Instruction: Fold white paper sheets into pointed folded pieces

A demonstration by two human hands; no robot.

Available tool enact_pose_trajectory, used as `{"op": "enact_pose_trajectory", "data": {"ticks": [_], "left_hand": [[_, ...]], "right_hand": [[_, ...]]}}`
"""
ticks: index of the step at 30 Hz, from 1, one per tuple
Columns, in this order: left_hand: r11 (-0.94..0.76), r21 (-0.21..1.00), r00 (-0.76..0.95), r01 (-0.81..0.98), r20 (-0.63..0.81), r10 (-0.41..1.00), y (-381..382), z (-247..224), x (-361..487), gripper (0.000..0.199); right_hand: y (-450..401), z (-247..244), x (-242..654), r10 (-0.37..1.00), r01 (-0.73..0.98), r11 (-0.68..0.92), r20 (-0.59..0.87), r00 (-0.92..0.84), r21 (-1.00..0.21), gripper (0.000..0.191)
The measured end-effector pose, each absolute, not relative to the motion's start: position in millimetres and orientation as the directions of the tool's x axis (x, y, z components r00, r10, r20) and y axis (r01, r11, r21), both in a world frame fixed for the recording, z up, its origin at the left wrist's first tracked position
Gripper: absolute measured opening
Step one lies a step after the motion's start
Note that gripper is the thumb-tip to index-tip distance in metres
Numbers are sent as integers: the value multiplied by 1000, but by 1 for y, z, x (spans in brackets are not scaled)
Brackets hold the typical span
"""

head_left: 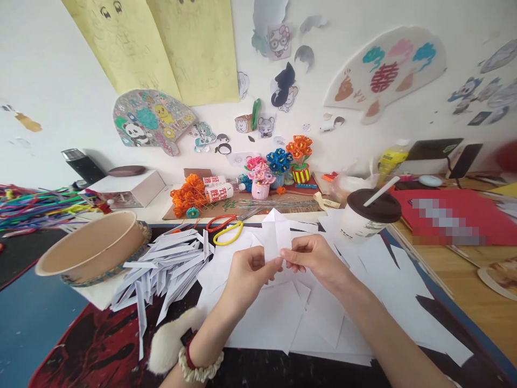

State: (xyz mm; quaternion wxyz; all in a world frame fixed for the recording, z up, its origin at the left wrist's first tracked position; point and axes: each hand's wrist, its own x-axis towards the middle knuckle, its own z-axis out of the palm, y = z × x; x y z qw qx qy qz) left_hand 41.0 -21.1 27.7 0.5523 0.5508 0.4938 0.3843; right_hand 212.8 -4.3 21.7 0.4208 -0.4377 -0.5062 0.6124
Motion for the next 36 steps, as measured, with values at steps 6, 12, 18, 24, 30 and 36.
{"op": "enact_pose_trajectory", "data": {"ticks": [6,12,18,24,30,36], "left_hand": [[100,987,213,123,-125,969,-22,29,41,32],[91,985,209,149,-121,970,-20,24,42,33],[35,978,204,203,-77,976,-22,28,44,35],[-8,986,195,165,-24,981,-22,29,43,32],[46,992,224,117,-72,972,-23,28,44,31],[114,987,227,110,-136,964,-23,30,45,36]], "right_hand": [[-4,21,214,956,-75,-130,-105,-275,-989,29],[-4,22,214,958,-67,-123,-101,-270,-990,30],[-5,23,214,961,-29,-94,-84,-263,-995,31],[-5,25,213,948,-48,-90,-71,-311,-995,32],[-8,25,210,967,-37,-48,-37,-251,-998,36],[-6,25,213,967,-27,-23,-16,-254,-999,38]]}}
